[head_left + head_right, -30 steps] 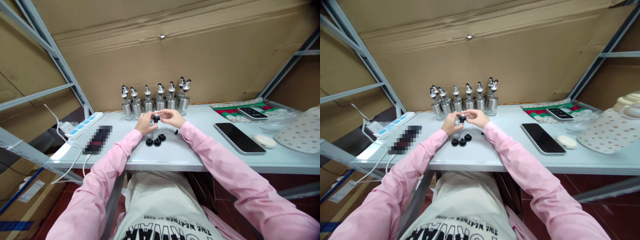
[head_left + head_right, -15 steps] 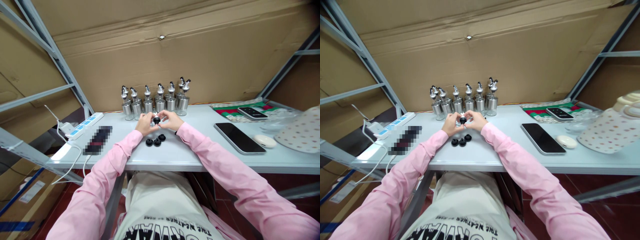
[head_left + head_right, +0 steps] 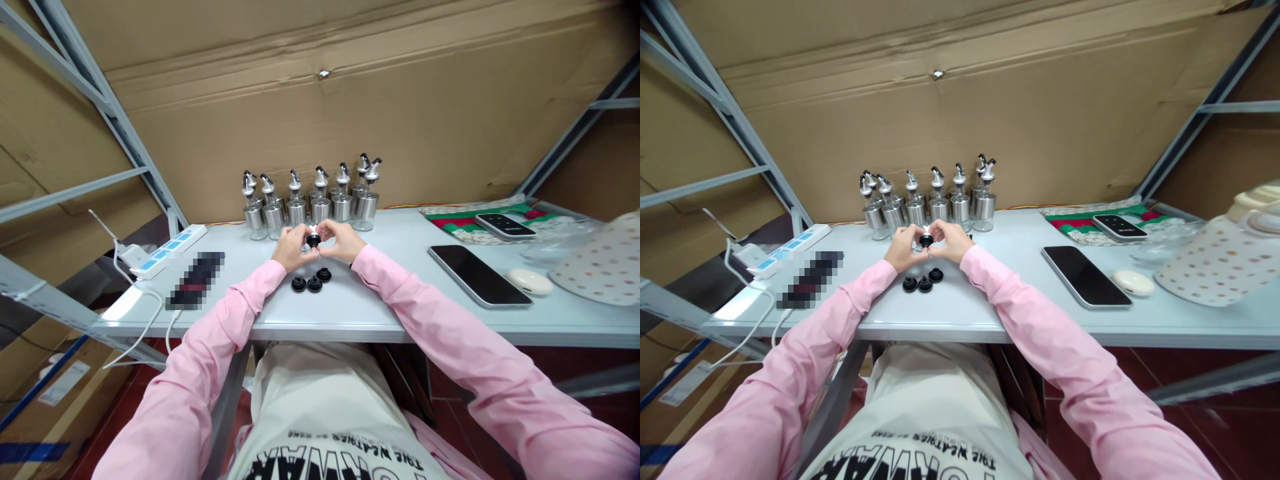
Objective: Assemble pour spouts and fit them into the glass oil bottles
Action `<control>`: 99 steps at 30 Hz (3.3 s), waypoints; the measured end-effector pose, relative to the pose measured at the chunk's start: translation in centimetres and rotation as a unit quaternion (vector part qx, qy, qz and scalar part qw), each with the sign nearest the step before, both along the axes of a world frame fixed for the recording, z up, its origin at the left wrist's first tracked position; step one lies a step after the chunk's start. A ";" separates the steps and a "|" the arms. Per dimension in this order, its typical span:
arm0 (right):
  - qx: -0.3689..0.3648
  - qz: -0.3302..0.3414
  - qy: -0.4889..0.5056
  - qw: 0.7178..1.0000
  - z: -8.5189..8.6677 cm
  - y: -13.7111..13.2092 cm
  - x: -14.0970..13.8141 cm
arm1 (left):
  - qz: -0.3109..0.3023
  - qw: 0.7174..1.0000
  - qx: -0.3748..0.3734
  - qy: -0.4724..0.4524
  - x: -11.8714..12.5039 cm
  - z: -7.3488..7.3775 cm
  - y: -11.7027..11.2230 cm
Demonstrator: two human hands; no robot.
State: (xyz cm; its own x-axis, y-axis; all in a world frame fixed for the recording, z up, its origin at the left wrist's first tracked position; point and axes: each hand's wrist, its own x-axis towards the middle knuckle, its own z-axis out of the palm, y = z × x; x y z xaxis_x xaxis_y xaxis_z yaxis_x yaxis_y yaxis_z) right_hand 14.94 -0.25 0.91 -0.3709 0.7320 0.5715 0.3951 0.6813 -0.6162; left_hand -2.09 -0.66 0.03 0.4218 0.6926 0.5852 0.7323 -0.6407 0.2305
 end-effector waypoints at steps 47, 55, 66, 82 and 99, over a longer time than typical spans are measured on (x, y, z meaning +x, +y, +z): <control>-0.135 0.036 0.109 0.984 0.2 0.1 0.5 | -0.062 0.998 -0.007 -0.014 -0.5 0.2 0.0; -0.145 0.041 0.112 0.982 0.0 0.2 0.2 | -0.046 0.997 -0.032 -0.061 -0.3 0.3 -0.1; -0.165 0.056 0.065 0.983 -0.4 0.5 0.4 | -0.007 0.995 -0.079 0.058 -0.3 0.3 -0.1; -0.155 0.045 0.086 0.983 0.4 -0.4 -0.1 | 0.027 0.999 -0.035 0.022 -0.1 0.7 0.0; -0.076 0.006 0.093 0.993 -0.3 1.1 0.7 | -0.106 0.983 -0.061 -0.140 -0.3 -0.8 1.1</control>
State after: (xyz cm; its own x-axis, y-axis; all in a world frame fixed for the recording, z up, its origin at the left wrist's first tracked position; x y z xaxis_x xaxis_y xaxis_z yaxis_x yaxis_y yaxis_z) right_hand 15.67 0.81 0.65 -0.2781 0.8110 0.5148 0.2564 0.5792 -0.7738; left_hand -2.39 0.48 -0.73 0.3990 0.6779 0.6175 0.4819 -0.7280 0.4877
